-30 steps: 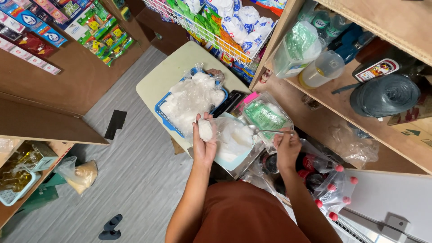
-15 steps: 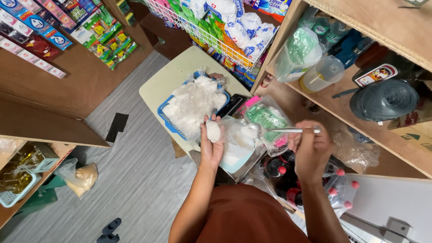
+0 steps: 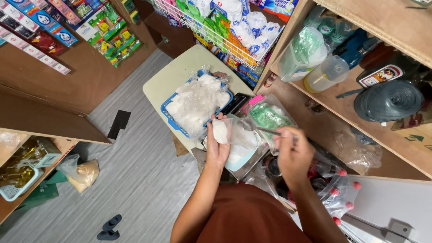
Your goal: Measure and transfer white powder into small plastic bags using a spoon.
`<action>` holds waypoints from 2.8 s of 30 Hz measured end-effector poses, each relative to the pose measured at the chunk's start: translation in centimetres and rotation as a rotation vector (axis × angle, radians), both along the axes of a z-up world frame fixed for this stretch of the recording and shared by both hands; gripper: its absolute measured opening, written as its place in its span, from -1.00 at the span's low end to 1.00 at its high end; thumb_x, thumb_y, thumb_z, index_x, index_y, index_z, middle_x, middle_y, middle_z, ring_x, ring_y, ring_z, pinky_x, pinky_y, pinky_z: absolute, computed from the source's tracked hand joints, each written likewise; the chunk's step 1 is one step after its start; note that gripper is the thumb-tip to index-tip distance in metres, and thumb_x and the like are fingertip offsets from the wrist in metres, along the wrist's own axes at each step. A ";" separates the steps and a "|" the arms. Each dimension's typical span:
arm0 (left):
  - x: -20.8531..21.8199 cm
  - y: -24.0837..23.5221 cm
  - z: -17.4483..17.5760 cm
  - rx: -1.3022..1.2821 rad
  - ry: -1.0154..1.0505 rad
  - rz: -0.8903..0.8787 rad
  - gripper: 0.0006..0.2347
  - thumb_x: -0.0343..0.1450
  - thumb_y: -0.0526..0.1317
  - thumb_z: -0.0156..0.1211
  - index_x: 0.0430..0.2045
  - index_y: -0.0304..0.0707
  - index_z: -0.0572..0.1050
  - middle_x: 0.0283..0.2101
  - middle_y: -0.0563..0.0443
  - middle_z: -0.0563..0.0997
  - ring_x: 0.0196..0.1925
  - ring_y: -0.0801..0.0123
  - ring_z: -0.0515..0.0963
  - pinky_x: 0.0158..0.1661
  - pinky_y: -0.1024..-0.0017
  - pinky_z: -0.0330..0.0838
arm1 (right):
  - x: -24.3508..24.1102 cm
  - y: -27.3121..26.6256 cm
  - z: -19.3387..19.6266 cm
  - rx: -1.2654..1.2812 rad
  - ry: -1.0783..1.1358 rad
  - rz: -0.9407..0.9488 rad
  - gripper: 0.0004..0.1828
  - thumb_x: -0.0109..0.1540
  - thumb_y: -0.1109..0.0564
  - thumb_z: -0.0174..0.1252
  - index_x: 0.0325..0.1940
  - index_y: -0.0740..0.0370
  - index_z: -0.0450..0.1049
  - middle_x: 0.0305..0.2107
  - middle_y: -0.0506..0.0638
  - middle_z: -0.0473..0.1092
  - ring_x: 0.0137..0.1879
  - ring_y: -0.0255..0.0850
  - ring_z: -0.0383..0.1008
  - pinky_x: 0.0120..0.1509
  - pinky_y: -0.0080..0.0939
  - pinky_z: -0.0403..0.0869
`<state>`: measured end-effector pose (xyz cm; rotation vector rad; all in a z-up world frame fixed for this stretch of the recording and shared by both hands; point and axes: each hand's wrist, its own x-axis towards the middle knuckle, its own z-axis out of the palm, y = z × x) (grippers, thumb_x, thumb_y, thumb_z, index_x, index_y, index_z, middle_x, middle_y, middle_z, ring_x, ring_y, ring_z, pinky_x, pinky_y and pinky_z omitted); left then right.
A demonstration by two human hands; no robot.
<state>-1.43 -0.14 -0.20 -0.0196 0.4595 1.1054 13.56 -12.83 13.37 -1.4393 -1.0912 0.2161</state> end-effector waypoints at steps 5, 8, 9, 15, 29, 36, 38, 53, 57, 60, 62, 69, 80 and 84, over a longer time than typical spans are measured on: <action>-1.5 0.8 -1.3 0.028 -0.010 0.055 -0.59 0.59 -0.01 -0.11 0.34 -0.09 0.22 0.37 -0.05 0.37 0.38 0.18 0.36 0.33 0.20 0.31 | 2.2 -2.0 -2.9 0.186 0.336 -0.154 -0.77 0.54 0.15 -0.06 -0.11 0.32 0.40 -0.44 0.00 0.43 -0.43 -0.37 0.36 -0.39 -0.36 0.35; -2.5 1.2 -1.2 0.011 0.015 0.081 -0.58 0.58 0.00 -0.11 0.35 -0.07 0.22 0.38 -0.04 0.38 0.38 0.20 0.37 0.32 0.24 0.32 | 3.3 -1.5 -7.0 0.073 0.410 -0.265 -0.74 0.53 0.12 -0.09 -0.13 0.31 0.40 -0.49 -0.03 0.40 -0.49 -0.37 0.30 -0.46 -0.34 0.28; -2.8 1.4 -1.3 0.000 0.009 0.089 -0.58 0.58 0.00 -0.12 0.35 -0.04 0.21 0.38 -0.01 0.38 0.38 0.22 0.37 0.32 0.26 0.32 | 3.8 -1.2 -9.1 -0.089 0.318 -0.360 -0.71 0.50 0.11 -0.13 -0.16 0.32 0.42 -0.53 -0.05 0.38 -0.54 -0.36 0.29 -0.55 -0.30 0.26; -2.9 1.4 -2.2 0.044 -0.008 0.069 -0.59 0.59 -0.01 -0.09 0.33 -0.07 0.20 0.39 -0.03 0.36 0.39 0.21 0.36 0.32 0.24 0.34 | 2.3 2.2 -19.0 -0.410 0.323 -0.056 -0.73 0.48 0.12 -0.14 -0.11 0.30 0.44 -0.53 -0.04 0.38 -0.51 -0.37 0.31 -0.48 -0.31 0.34; -2.6 1.0 -1.5 -0.002 0.020 0.069 -0.61 0.57 -0.01 -0.09 0.29 -0.07 0.26 0.36 -0.04 0.40 0.37 0.18 0.39 0.27 0.24 0.40 | 0.4 3.6 -22.9 -0.327 0.874 0.049 -0.74 0.45 0.04 -0.06 -0.11 0.28 0.40 -0.52 -0.04 0.38 -0.50 -0.39 0.29 -0.42 -0.39 0.28; -2.6 0.9 -2.0 0.006 0.000 0.070 -0.62 0.58 -0.01 -0.09 0.27 -0.08 0.26 0.33 -0.04 0.41 0.36 0.18 0.40 0.28 0.21 0.40 | 2.5 2.2 -19.5 -0.229 0.817 -0.086 -0.71 0.49 0.05 -0.15 -0.18 0.27 0.37 -0.61 -0.04 0.33 -0.61 -0.39 0.21 -0.60 -0.38 0.14; -2.4 0.9 -2.6 0.000 -0.008 0.067 -0.62 0.58 -0.01 -0.08 0.27 -0.07 0.26 0.33 -0.04 0.41 0.36 0.19 0.40 0.29 0.20 0.39 | 3.5 1.6 -18.6 -0.186 0.812 -0.116 -0.73 0.49 0.07 -0.14 -0.17 0.25 0.36 -0.62 -0.04 0.32 -0.61 -0.40 0.20 -0.58 -0.39 0.16; -0.2 1.7 -3.4 -0.002 -0.007 0.025 -0.60 0.57 0.02 -0.11 0.28 -0.08 0.26 0.32 -0.01 0.43 0.36 0.21 0.39 0.28 0.19 0.38 | 3.0 0.5 -1.1 0.037 0.391 -0.095 -0.74 0.53 0.13 -0.09 -0.11 0.35 0.40 -0.49 -0.04 0.39 -0.47 -0.37 0.32 -0.42 -0.31 0.31; 0.5 1.5 -3.0 0.040 0.082 -0.028 -0.57 0.59 0.05 -0.13 0.33 -0.07 0.26 0.34 0.00 0.43 0.35 0.22 0.40 0.19 0.28 0.35 | -0.8 2.1 0.4 -0.167 -0.041 0.036 -0.80 0.45 0.19 -0.03 -0.09 0.37 0.44 -0.50 -0.02 0.44 -0.36 -0.36 0.51 -0.39 -0.33 0.45; 1.0 1.3 -2.2 -0.028 0.044 -0.014 -0.56 0.56 0.04 -0.14 0.33 -0.06 0.24 0.33 -0.02 0.43 0.35 0.21 0.41 0.23 0.21 0.39 | -1.2 1.8 0.2 -0.159 -0.019 -0.024 -0.82 0.44 0.20 -0.01 -0.08 0.37 0.45 -0.46 -0.01 0.50 -0.41 -0.34 0.45 -0.38 -0.31 0.43; 0.9 1.3 -2.4 -0.029 0.030 -0.005 -0.56 0.57 0.04 -0.14 0.34 -0.06 0.23 0.34 -0.01 0.42 0.35 0.21 0.41 0.24 0.21 0.39 | 0.8 1.2 -2.2 -0.101 0.064 -0.035 -0.82 0.45 0.20 -0.05 -0.09 0.35 0.42 -0.45 -0.02 0.48 -0.42 -0.36 0.44 -0.43 -0.32 0.43; -0.7 2.0 -3.8 -0.033 -0.036 0.054 -0.55 0.57 0.03 -0.11 0.36 -0.06 0.21 0.37 -0.03 0.39 0.40 0.19 0.38 0.26 0.18 0.38 | 4.2 -1.0 -7.4 0.093 0.337 -0.181 -0.77 0.58 0.16 -0.15 -0.06 0.32 0.35 -0.44 -0.03 0.33 -0.41 -0.37 0.28 -0.35 -0.37 0.32; -1.3 2.2 -3.6 -0.025 -0.017 0.078 -0.54 0.56 0.04 -0.09 0.37 -0.04 0.20 0.39 -0.02 0.37 0.40 0.20 0.38 0.22 0.21 0.39 | 1.5 1.8 -19.1 -0.560 0.342 0.077 -0.54 0.32 0.06 0.11 0.24 0.36 0.33 -0.19 0.12 0.50 -0.22 -0.18 0.53 -0.24 -0.17 0.49; -0.9 1.4 -2.2 -0.039 0.008 0.067 -0.55 0.55 0.04 -0.09 0.35 -0.03 0.22 0.37 0.01 0.40 0.37 0.22 0.40 0.21 0.24 0.40 | 0.7 1.6 -13.4 -0.529 -0.335 -0.030 -0.27 0.22 0.00 0.31 0.39 0.32 0.25 0.16 0.30 0.35 0.19 0.09 0.42 0.19 -0.03 0.43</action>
